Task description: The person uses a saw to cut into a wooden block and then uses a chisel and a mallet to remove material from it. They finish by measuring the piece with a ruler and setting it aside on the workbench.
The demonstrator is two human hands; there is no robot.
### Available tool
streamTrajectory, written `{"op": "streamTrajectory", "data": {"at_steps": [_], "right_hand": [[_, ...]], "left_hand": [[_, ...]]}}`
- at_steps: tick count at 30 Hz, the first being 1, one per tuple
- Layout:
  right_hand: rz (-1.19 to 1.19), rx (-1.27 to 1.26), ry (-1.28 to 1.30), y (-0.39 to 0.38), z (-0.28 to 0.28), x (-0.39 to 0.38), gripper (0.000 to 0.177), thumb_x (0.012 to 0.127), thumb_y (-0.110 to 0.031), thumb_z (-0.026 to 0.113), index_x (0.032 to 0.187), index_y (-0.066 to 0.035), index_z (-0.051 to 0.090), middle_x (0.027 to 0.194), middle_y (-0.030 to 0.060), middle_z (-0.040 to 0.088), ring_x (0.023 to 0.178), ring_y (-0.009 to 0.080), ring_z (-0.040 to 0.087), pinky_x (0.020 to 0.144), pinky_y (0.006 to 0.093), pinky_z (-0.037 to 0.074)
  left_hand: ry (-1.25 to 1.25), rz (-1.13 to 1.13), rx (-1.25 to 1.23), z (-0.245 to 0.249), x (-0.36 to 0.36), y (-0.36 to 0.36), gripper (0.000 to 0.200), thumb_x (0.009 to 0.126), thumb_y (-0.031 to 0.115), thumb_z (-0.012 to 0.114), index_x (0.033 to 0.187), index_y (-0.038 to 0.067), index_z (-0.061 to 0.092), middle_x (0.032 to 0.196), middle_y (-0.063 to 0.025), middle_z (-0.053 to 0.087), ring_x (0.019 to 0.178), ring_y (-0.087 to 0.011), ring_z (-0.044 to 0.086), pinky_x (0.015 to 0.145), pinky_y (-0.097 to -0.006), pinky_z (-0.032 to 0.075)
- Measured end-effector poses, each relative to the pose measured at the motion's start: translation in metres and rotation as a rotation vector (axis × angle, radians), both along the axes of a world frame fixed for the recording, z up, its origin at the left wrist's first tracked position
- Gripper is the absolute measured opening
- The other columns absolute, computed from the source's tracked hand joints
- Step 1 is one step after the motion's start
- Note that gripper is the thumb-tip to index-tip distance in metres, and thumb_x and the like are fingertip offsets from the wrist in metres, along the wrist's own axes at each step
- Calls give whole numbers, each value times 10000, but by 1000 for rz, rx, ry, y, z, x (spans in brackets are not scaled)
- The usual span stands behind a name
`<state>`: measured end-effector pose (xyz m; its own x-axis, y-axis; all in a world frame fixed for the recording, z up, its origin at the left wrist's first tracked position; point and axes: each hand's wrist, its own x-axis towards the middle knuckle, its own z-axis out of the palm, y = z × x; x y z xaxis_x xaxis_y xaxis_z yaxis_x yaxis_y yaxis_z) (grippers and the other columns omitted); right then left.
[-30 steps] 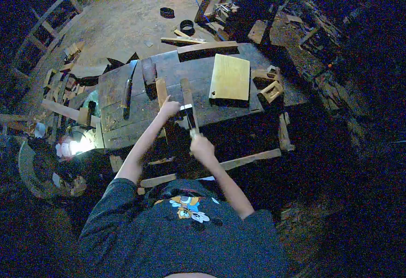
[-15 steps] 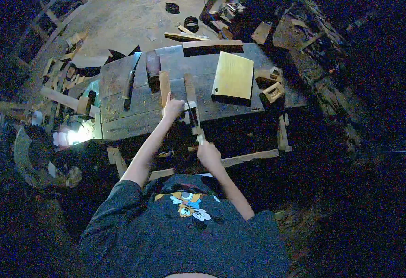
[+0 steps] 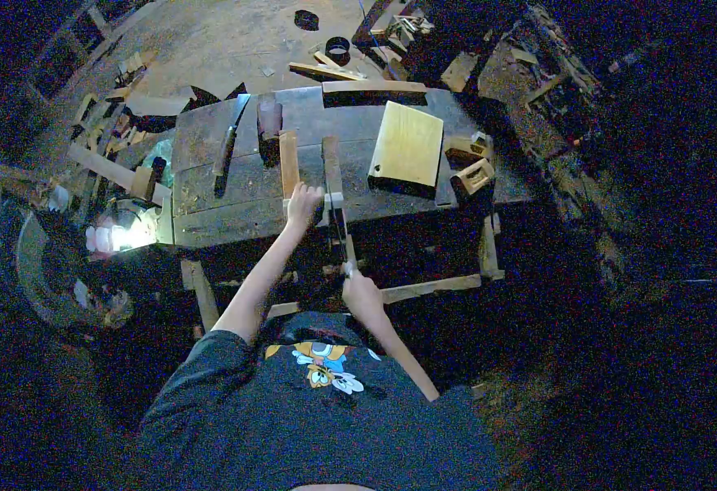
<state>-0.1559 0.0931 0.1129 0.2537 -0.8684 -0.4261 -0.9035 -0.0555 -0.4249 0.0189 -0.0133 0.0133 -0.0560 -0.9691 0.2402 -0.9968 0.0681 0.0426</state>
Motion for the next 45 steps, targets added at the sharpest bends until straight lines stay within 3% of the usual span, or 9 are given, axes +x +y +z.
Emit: {"op": "streamTrajectory", "data": {"at_steps": [7,13,22,25,27,28,32,41,45], "right_hand": [[-59,-49,-52,-66,-31,50,228,675,-142,351,704,18,511,715,242,511,700,373,496,603,438,398],[7,43,-103,6,3,-6,231,720,-183,341,779,8,456,698,231,503,696,368,484,617,437,376],[-19,31,10,24,15,-16,211,717,-182,373,778,2,455,673,221,515,648,363,503,596,438,401],[-22,43,51,23,13,-25,212,717,-187,376,784,0,452,677,220,516,649,361,505,595,443,398],[-18,58,52,23,14,-30,217,717,-196,384,794,-3,445,682,215,517,656,360,504,599,447,395],[-20,56,40,23,12,-33,218,717,-201,386,798,-6,443,683,214,517,660,362,503,601,448,393],[-28,51,22,17,8,-35,215,720,-207,387,803,-14,438,684,209,519,671,366,498,609,451,388],[12,17,-5,4,7,-26,183,720,-183,394,796,-25,446,690,219,517,641,366,504,588,449,399],[69,18,-36,-31,15,1,199,714,-179,400,779,-3,469,690,219,519,663,356,511,602,443,403]], "left_hand": [[-142,62,-178,1,-8,13,25,642,117,452,624,105,439,559,-34,469,548,-174,496,617,-289,368],[-184,131,-268,-8,-7,9,37,639,139,453,611,125,433,553,-19,442,515,-155,475,475,-293,353],[-46,176,-151,-4,-18,20,91,655,119,432,745,111,419,663,-21,434,661,-159,461,620,-297,351],[-35,114,-93,5,-11,23,208,631,171,508,801,93,418,700,-37,472,703,-188,485,701,-340,347],[65,-18,291,13,0,17,411,542,269,616,841,77,409,774,-62,511,773,-211,499,778,-388,318],[73,-79,310,10,5,12,544,441,350,672,828,71,409,802,-81,531,793,-221,508,807,-422,292],[186,-151,299,6,14,3,552,446,381,659,812,61,398,739,-91,542,757,-237,519,839,-462,241],[179,-120,420,28,14,3,522,495,351,641,832,47,386,755,-101,546,764,-245,521,891,-457,155],[200,-169,343,-3,15,3,505,500,334,638,830,44,388,752,-103,546,741,-251,527,895,-454,149]]}}
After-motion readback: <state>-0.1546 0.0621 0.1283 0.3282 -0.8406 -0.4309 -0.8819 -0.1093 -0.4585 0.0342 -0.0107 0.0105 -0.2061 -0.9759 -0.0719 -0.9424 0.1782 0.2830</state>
